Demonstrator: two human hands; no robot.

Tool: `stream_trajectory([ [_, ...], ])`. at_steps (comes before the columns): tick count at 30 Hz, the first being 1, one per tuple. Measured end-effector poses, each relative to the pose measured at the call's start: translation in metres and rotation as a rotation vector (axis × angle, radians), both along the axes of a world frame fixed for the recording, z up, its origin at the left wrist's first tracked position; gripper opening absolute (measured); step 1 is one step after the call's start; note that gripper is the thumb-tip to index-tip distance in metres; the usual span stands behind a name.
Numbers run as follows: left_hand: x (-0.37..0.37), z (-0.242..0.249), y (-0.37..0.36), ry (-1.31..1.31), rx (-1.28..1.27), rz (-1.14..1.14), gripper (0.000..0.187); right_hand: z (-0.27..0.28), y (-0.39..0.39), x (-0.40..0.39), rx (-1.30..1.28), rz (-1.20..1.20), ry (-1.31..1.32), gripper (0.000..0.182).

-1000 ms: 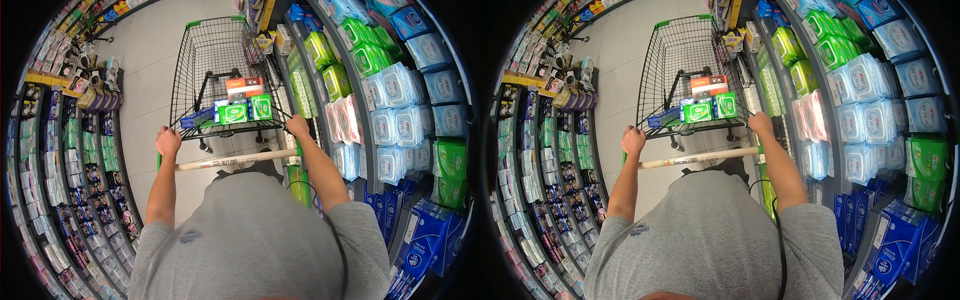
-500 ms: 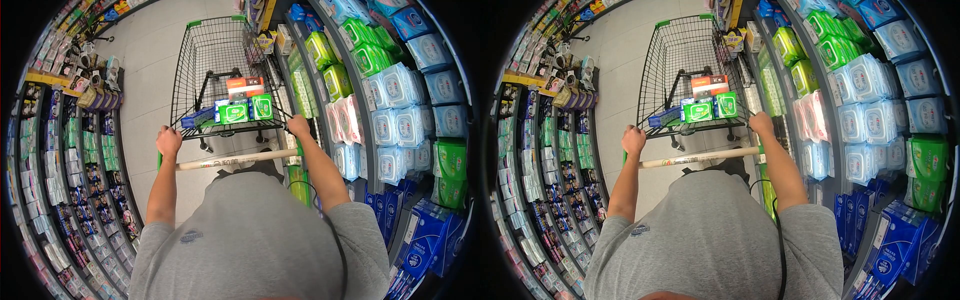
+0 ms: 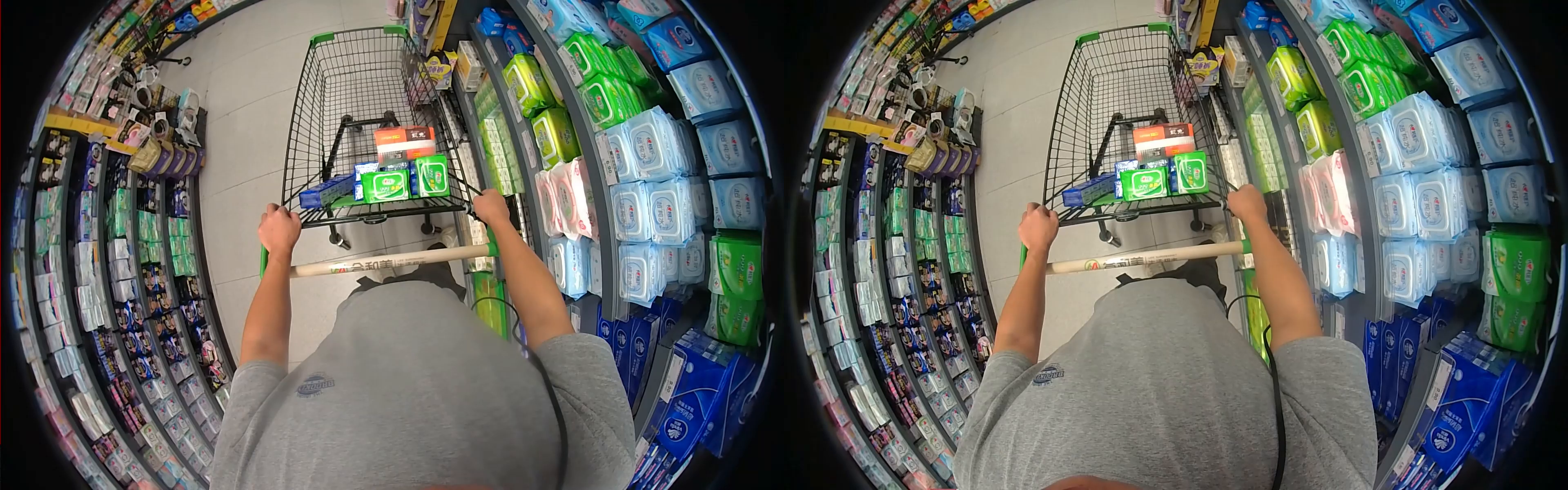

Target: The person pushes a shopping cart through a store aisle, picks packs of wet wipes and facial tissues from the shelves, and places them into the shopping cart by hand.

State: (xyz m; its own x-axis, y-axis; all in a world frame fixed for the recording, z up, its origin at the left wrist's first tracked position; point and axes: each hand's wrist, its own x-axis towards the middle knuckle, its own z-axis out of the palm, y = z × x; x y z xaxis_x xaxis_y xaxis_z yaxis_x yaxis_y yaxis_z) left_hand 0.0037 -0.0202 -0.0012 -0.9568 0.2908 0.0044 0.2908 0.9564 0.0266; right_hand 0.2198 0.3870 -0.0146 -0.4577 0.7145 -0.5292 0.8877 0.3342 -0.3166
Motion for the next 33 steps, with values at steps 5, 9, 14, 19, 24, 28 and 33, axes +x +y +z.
stream_trajectory([
  [5, 0.000, -0.001, 0.000, 0.000, -0.012, -0.001, 0.025, 0.003, -0.001, 0.000, -0.004, -0.006, -0.007, 0.035],
  [9, 0.000, 0.000, 0.000, -0.001, -0.002, -0.001, 0.026, 0.000, 0.000, 0.000, -0.004, -0.007, -0.007, 0.035],
  [14, 0.000, 0.001, 0.001, -0.002, -0.007, 0.004, 0.026, 0.001, 0.000, 0.000, -0.007, -0.007, -0.011, 0.035],
  [19, 0.000, -0.001, 0.000, 0.003, -0.006, 0.005, 0.026, 0.002, 0.000, 0.000, -0.019, -0.012, -0.011, 0.035],
  [24, 0.001, 0.001, 0.001, 0.015, -0.007, 0.001, 0.025, 0.000, 0.000, -0.001, -0.016, -0.009, -0.006, 0.038],
  [28, 0.006, 0.012, 0.007, -0.002, 0.004, 0.023, 0.023, 0.003, 0.001, 0.001, -0.003, 0.020, -0.005, 0.040],
  [33, -0.001, -0.005, 0.002, -0.081, 0.058, 0.107, 0.025, -0.056, 0.023, 0.015, 0.134, 0.173, 0.099, 0.035],
])
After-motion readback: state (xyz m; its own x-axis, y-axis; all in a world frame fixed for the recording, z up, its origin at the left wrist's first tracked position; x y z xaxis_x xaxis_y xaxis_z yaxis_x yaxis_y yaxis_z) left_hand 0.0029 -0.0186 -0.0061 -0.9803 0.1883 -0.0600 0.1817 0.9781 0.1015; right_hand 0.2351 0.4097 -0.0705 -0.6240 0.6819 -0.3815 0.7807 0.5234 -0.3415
